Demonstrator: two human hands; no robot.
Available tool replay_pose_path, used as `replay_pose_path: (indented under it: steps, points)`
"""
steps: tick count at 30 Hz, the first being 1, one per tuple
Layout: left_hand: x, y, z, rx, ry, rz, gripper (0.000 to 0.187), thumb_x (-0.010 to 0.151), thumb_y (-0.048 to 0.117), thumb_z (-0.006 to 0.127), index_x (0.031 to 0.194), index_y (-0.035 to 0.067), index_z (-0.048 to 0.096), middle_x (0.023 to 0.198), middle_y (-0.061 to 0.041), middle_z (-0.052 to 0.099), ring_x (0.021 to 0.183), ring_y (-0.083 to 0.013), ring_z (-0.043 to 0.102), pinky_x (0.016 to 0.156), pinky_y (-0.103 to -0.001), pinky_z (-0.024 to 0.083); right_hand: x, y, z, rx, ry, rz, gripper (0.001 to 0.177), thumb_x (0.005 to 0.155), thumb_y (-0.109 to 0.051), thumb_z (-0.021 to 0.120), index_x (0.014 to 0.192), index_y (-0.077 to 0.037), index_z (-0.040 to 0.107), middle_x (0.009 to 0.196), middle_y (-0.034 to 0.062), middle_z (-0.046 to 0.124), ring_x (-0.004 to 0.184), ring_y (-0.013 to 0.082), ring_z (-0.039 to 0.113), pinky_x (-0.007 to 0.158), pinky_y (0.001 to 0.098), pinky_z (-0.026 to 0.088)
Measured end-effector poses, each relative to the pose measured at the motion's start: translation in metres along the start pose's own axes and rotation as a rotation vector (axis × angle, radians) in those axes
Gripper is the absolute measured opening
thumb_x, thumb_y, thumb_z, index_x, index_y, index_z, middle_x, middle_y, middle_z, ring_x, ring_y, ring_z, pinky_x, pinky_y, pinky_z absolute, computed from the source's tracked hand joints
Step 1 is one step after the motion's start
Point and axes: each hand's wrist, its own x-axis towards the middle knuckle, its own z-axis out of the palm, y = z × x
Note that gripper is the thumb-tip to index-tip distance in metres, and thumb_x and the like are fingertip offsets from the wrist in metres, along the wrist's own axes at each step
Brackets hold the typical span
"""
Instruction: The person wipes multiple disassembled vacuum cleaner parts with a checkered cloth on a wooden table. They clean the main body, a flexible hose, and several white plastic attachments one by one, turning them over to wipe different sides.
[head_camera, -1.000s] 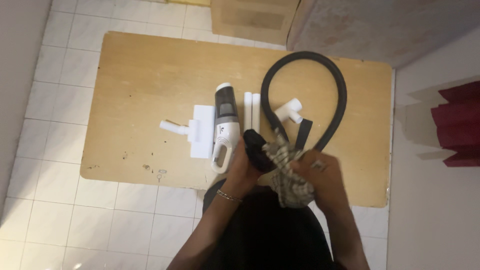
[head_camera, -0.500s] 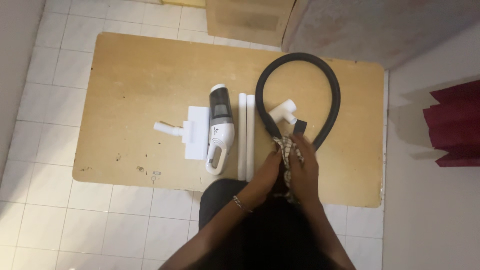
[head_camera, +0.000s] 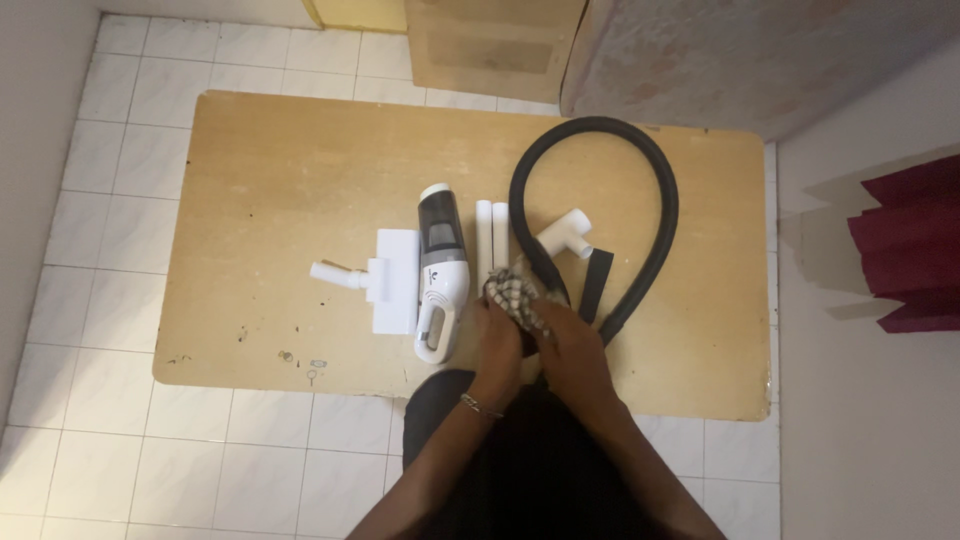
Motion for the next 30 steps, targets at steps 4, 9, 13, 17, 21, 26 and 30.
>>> replay_pose_path:
  steps: [4,9,13,17,21,26,30]
  points:
    - [0.015,-0.005,-0.011,-0.069,0.059,-0.013,0.056,0.104,0.046,0.036,0.136,0.002,0.047,0.121,-0.017,0.063,0.107,-0.0252,0.065,0.091,-0.038,0.055,0.005,0.003,-0.006,-0.023,-0.183,-0.050,0.032,0.089,-0.005,0.063,0.119,-0.001,0.069,0.116,0.0233,0.070,0.107,0.0436,0.066,0.092,0.0466,0.052]
    - [0.012,0.006,-0.039,0.090,0.075,0.168,0.059,0.107,0.052,0.030,0.139,0.006,0.046,0.126,-0.012,0.060,0.110,-0.0211,0.062,0.089,-0.032,0.053,0.009,0.001,-0.012,0.035,-0.569,0.283,0.022,0.099,-0.021,0.058,0.107,-0.003,0.069,0.102,0.0157,0.073,0.096,0.0344,0.070,0.082,0.0419,0.055]
    - [0.010,0.036,-0.046,-0.177,-0.043,0.019,0.062,0.106,0.054,0.028,0.125,0.001,0.053,0.093,-0.016,0.062,0.070,-0.0278,0.063,0.056,-0.037,0.053,0.009,-0.011,-0.031,0.433,-0.093,0.535,0.026,0.108,-0.027,0.048,0.107,-0.004,0.060,0.090,0.0071,0.057,0.081,0.0190,0.054,0.070,0.0369,0.048]
    - [-0.015,0.041,-0.038,-0.139,-0.218,0.037,0.060,0.107,0.052,0.030,0.129,0.002,0.056,0.097,-0.012,0.064,0.076,-0.0208,0.062,0.062,-0.034,0.052,0.027,-0.023,-0.059,0.783,0.325,0.596,0.021,0.110,-0.027,0.050,0.113,-0.007,0.055,0.097,0.0022,0.055,0.084,0.0112,0.053,0.071,0.0294,0.050]
    - [-0.026,0.039,-0.012,0.312,-0.267,0.484,0.056,0.114,0.048,0.028,0.135,0.001,0.049,0.125,-0.017,0.060,0.120,-0.0249,0.058,0.103,-0.038,0.042,0.044,-0.033,-0.060,0.210,0.346,0.296,0.018,0.105,-0.013,0.062,0.119,-0.003,0.057,0.105,0.0093,0.061,0.093,0.0189,0.062,0.078,0.0311,0.055]
    - [-0.034,0.047,-0.006,0.230,-0.256,0.415,0.052,0.109,0.046,0.028,0.134,0.004,0.047,0.120,-0.020,0.061,0.112,-0.0289,0.060,0.100,-0.040,0.045,0.039,-0.051,-0.023,-0.118,0.114,-0.169,0.047,0.079,0.006,0.063,0.126,0.003,0.064,0.124,0.0210,0.060,0.113,0.0397,0.062,0.096,0.0439,0.052]
    - [-0.035,0.051,-0.007,0.069,-0.181,0.269,0.047,0.107,0.043,0.028,0.134,0.008,0.045,0.121,-0.015,0.060,0.109,-0.0239,0.061,0.092,-0.036,0.051,0.030,-0.055,-0.016,-0.171,-0.012,-0.192,0.043,0.081,0.004,0.067,0.124,0.003,0.064,0.127,0.0195,0.060,0.112,0.0396,0.058,0.097,0.0450,0.049]
